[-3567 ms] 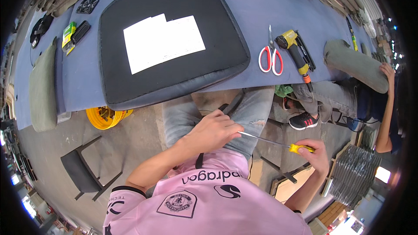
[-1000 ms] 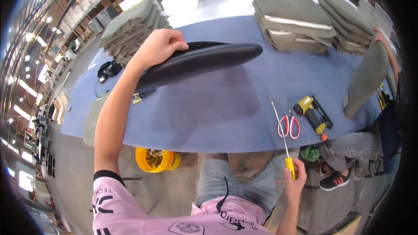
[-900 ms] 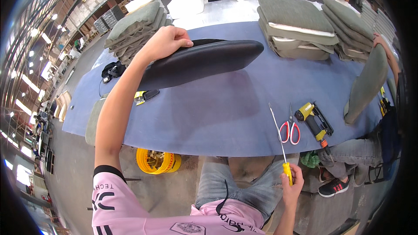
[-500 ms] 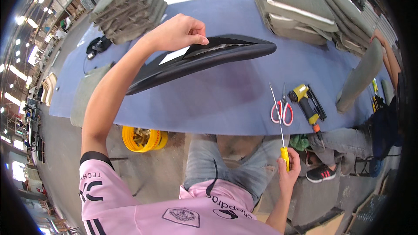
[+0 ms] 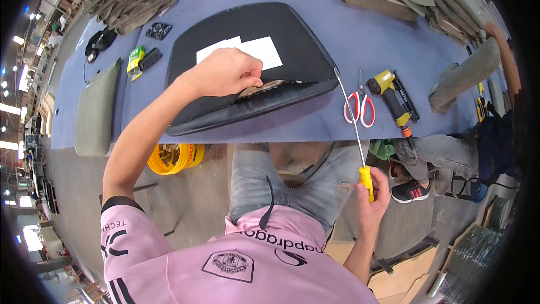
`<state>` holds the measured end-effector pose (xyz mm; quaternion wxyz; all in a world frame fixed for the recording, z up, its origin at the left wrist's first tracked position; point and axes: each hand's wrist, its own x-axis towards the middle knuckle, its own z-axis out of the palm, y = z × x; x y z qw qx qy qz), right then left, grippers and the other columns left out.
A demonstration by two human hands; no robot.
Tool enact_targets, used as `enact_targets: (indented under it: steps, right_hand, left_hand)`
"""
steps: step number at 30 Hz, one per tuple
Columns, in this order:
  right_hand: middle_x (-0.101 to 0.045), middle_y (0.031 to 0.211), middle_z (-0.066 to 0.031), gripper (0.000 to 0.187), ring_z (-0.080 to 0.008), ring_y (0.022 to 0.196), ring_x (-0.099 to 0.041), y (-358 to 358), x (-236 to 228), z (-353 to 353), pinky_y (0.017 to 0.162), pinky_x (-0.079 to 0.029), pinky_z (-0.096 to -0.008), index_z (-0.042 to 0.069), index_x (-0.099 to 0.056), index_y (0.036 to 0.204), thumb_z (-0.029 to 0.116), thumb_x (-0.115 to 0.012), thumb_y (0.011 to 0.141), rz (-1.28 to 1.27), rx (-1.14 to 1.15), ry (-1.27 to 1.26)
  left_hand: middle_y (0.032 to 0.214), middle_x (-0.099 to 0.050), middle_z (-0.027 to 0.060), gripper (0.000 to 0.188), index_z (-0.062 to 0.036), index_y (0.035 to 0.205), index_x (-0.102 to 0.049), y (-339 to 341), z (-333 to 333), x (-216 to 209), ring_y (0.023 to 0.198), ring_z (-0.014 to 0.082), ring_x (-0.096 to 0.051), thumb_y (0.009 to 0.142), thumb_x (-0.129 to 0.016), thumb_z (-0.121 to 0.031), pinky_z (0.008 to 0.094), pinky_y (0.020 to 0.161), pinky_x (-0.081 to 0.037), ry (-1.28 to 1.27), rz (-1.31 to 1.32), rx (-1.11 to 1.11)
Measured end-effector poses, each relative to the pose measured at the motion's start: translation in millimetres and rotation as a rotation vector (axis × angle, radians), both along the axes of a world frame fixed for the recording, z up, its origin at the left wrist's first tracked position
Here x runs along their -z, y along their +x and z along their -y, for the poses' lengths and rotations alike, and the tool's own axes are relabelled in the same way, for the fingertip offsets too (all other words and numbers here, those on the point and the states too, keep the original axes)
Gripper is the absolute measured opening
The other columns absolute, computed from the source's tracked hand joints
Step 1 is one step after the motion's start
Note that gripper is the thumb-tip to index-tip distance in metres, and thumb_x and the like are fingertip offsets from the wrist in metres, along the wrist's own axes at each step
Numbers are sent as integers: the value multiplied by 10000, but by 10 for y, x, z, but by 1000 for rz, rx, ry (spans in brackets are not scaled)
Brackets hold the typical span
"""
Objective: The person uses a screwdriver to pry open the seam of a black cushion and then uses a staple gun to secure the fabric. The person repeatedly pries and staples the same area of the cushion.
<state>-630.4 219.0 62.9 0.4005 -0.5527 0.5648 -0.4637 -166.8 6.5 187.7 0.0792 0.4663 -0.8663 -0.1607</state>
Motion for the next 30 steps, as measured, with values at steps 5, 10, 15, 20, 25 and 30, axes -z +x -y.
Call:
enact_targets:
  steps: [5, 10, 15, 20, 25, 30]
  right_hand:
    - [-782, 1175, -75, 453, -154, 1042, -749, 37, -129, 29, 957, -599, -311, -27, -692, 1473, 39, -840, 1051, -79, -135, 7]
    - [-860, 1257, -170, 472, -238, 1103, -841, 173, -304, 106, 1002, -638, -364, -27, -770, 1389, 7, -919, 942, -256, -240, 11]
    - [-870, 1248, -195, 496, -299, 1064, -865, 406, -422, 223, 958, -660, -383, -18, -777, 1401, 41, -941, 937, -349, -432, 44]
    - [-860, 1196, -175, 525, -380, 997, -845, 741, -469, 472, 870, -668, -425, 22, -782, 1426, 91, -944, 932, -548, -570, -88]
    - [-801, 1032, -128, 569, -348, 854, -784, 867, -650, 658, 743, -616, -444, 77, -772, 1474, 158, -950, 939, -735, -620, -157]
    - [-774, 1008, -88, 597, -295, 820, -770, 862, -858, 717, 722, -608, -424, 113, -784, 1493, 167, -963, 927, -914, -675, -188]
  left_hand:
    - [913, -727, 120, 180, -78, 997, -698, -15, -304, 790, 898, 391, -721, 1027, -817, -208, 508, 795, -559, -74, -58, -29]
    - [1196, -740, 60, 198, -135, 1175, -755, 79, -716, 1014, 1174, 291, -693, 995, -837, -154, 445, 994, -536, -261, -34, -151]
    - [1715, -569, 157, 677, -179, 1572, -703, 480, -1185, 996, 1619, 406, -481, 971, -884, -431, 569, 1331, -359, -159, -75, -322]
    - [1941, -331, 201, 1039, -205, 1810, -526, 645, -1403, 1247, 1815, 453, -211, 976, -769, -776, 649, 1462, -115, -128, 27, -485]
    - [1927, -353, 220, 1099, -210, 1832, -487, 461, -1406, 1414, 1808, 453, -240, 960, -757, -823, 649, 1459, -128, -247, 15, -619]
    - [1924, -356, 229, 1108, -208, 1836, -478, 320, -1389, 1422, 1802, 459, -256, 964, -754, -833, 644, 1454, -146, -257, 14, -714]
